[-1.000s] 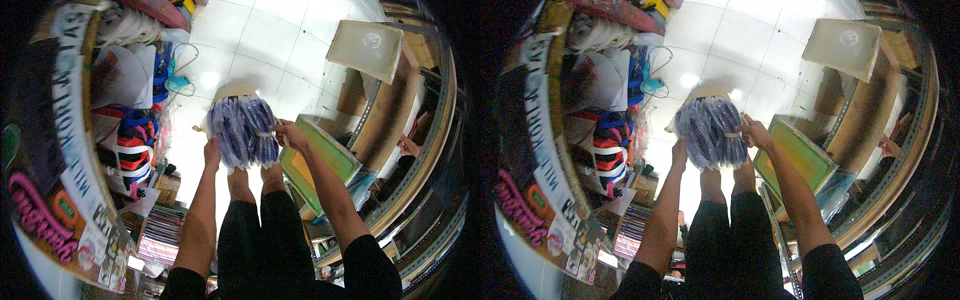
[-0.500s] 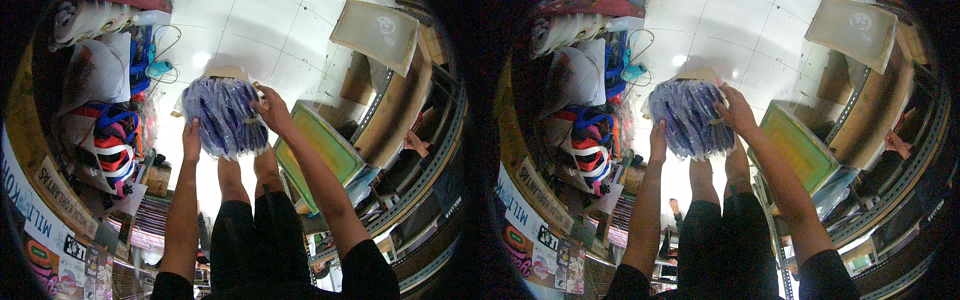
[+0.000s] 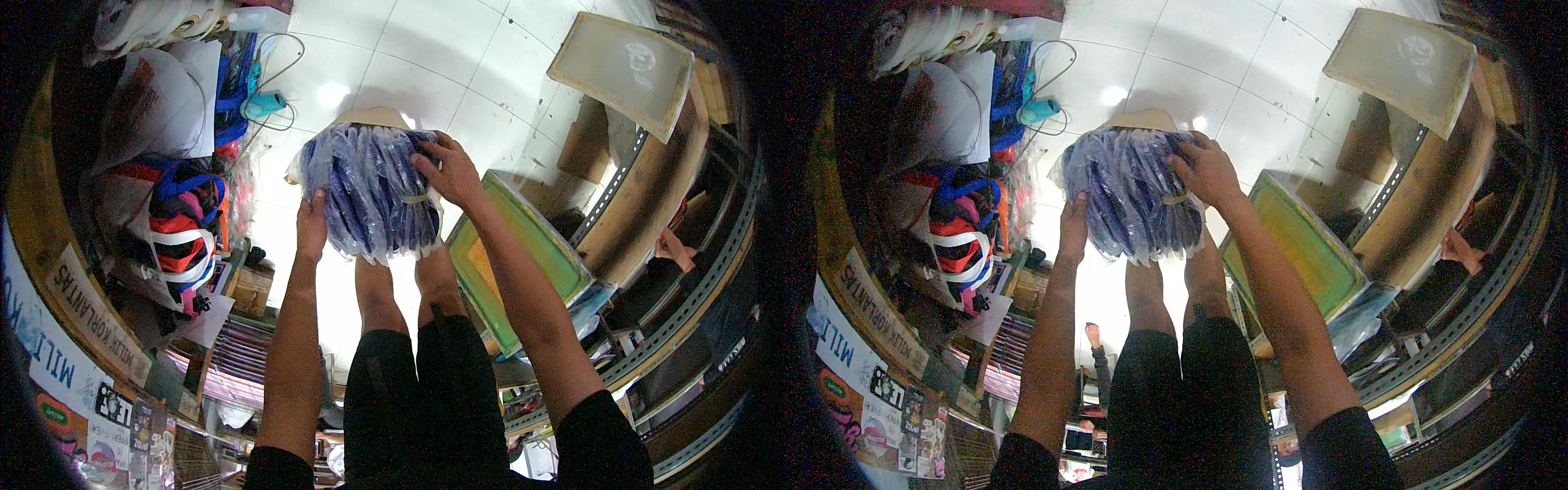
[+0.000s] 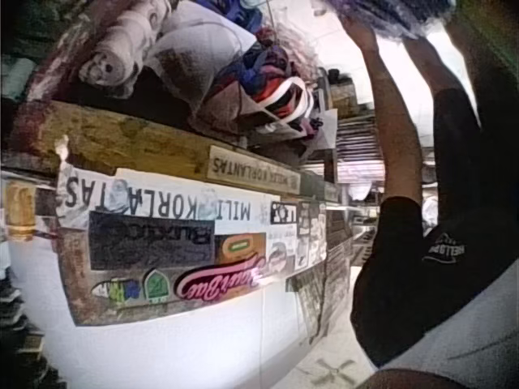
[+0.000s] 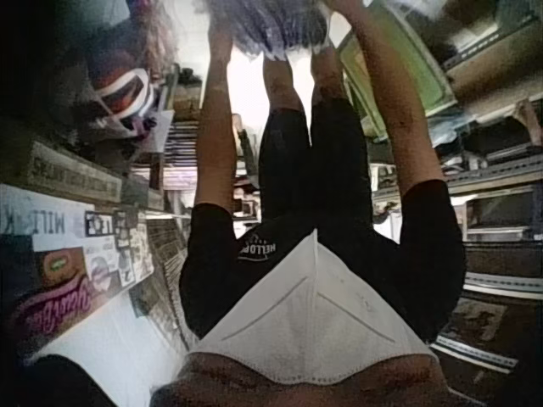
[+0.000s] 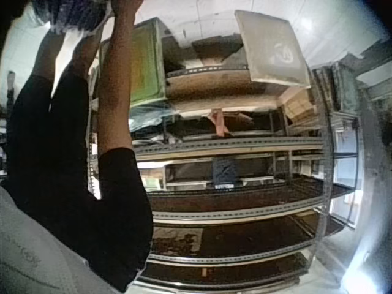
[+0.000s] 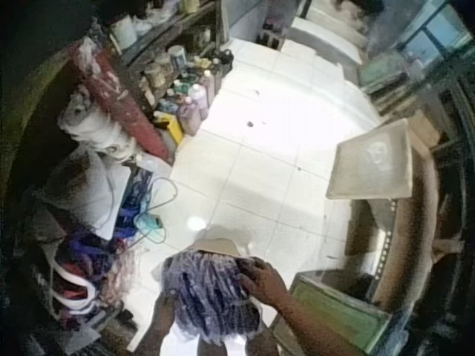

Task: The person lifts a screen printing frame to reveal a printed sheet, retrieves a stack of purple fabric items from a shelf, and applies tape to the edges of the frame using a knife.

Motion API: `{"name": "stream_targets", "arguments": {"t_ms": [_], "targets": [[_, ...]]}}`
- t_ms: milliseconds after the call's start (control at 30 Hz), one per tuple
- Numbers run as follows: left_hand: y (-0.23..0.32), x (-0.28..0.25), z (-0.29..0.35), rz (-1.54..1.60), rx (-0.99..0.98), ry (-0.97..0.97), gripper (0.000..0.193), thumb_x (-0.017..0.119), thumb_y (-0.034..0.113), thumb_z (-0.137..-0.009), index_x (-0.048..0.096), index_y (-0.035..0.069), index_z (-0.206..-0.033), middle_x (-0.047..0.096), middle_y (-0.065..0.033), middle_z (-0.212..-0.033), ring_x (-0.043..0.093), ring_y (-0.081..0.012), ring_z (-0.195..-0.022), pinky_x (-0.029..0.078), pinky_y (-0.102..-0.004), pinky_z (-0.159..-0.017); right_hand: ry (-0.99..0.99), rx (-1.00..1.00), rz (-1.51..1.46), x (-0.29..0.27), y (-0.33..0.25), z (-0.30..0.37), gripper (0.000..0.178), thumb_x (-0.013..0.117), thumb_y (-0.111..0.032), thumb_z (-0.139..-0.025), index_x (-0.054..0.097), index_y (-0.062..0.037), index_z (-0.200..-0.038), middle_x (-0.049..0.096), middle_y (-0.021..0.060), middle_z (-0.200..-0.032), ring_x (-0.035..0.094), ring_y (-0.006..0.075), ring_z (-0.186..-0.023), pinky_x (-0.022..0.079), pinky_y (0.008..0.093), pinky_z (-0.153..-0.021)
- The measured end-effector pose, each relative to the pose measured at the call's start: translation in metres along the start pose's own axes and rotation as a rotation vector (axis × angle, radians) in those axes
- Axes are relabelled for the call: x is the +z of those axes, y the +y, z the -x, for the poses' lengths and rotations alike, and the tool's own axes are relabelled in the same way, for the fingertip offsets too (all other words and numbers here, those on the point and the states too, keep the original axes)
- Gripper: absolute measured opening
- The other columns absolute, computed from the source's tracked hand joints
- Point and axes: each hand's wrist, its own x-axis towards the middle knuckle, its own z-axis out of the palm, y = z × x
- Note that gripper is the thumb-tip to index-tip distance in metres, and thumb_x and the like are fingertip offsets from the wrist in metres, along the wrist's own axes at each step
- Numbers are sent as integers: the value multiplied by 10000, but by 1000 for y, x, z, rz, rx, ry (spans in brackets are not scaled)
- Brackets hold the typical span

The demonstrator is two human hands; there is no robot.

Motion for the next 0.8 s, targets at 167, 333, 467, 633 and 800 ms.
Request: {"name": "stream_targets", "arguments": {"t_ms": [167,333,467,633,800], "targets": [[8,-4,0,-45,92,-12,678,521,397,-1040,343,-88,-1478,518,-288,-1411,516,-364,-1307,390,-393,-1098,-30,45,-51,-7,4,-6,397,645,-117,-864,654,-57,-1257,516,236,-1407,582,430,-1182,488,476,-1010],[25,8,3,-328,406,263,819,641,101,-921,159,10,-1577,364,-288,-1536,346,-412,-1442,281,-494,-1173,101,-172,103,-1,0,-16,500,640,-37,-836,628,-138,-1325,436,216,-1486,591,403,-1173,486,478,-1015],[81,29,16,-941,752,404,911,660,28,-828,167,68,-1593,271,-250,-1596,189,-402,-1516,129,-597,-1210,-122,-109,26,5,18,-12,479,584,-34,-867,629,-114,-1337,364,237,-1547,497,429,-1304,435,483,-1098],[125,65,25,-1216,1003,-27,810,680,218,-859,295,67,-1556,317,-161,-1598,192,-352,-1525,78,-603,-1224,-193,-82,-12,-3,11,-15,472,631,-354,-945,663,-47,-1302,418,244,-1521,444,429,-1368,398,475,-1123],[101,61,-1,-1156,996,-88,762,692,365,-876,387,90,-1518,368,-132,-1573,183,-301,-1534,74,-604,-1227,-271,-58,-193,-10,29,-24,425,643,-319,-959,669,-58,-1293,451,227,-1500,491,396,-1345,432,451,-1103]]}}
